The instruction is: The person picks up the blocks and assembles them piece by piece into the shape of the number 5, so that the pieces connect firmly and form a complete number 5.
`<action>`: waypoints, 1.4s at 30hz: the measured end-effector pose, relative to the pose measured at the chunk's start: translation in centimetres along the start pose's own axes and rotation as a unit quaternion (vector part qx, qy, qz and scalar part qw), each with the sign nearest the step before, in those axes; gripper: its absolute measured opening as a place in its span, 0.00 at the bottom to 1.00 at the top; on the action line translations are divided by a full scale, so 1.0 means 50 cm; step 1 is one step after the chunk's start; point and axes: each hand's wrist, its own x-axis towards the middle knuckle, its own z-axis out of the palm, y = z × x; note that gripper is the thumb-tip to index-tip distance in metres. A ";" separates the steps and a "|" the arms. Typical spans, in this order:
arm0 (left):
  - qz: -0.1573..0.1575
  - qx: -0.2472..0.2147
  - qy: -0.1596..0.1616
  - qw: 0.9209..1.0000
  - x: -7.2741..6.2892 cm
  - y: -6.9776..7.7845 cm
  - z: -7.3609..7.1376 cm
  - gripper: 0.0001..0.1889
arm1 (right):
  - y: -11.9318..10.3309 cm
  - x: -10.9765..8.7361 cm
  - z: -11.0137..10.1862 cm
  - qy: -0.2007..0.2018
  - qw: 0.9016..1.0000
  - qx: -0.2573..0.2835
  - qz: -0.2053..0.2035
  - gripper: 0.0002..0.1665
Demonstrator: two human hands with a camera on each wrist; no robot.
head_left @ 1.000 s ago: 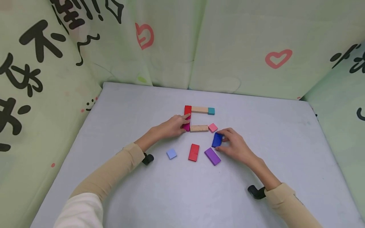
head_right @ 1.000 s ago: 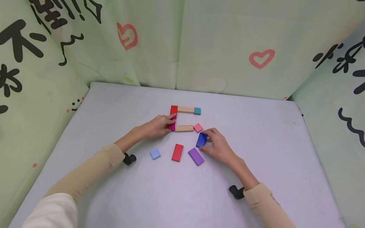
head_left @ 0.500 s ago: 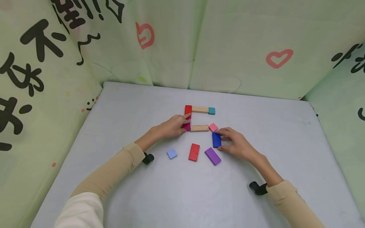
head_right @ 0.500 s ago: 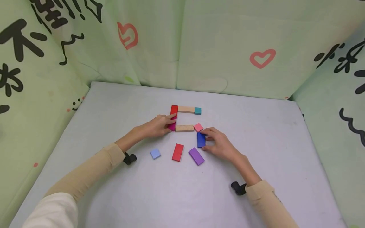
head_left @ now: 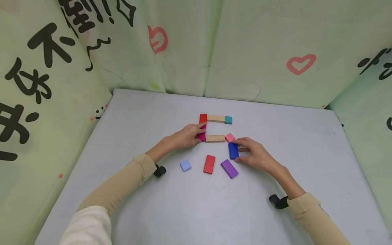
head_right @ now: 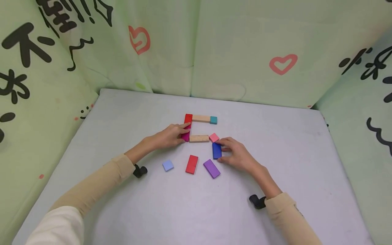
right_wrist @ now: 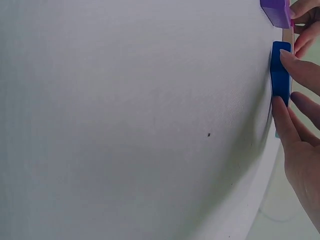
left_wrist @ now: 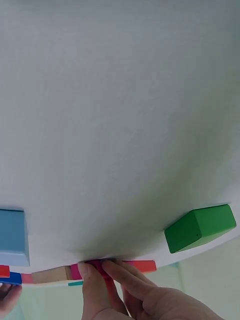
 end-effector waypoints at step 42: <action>-0.060 -0.323 0.044 0.943 -0.054 0.178 0.105 0.25 | 0.025 0.001 -0.010 -0.025 0.997 0.070 -0.003 0.37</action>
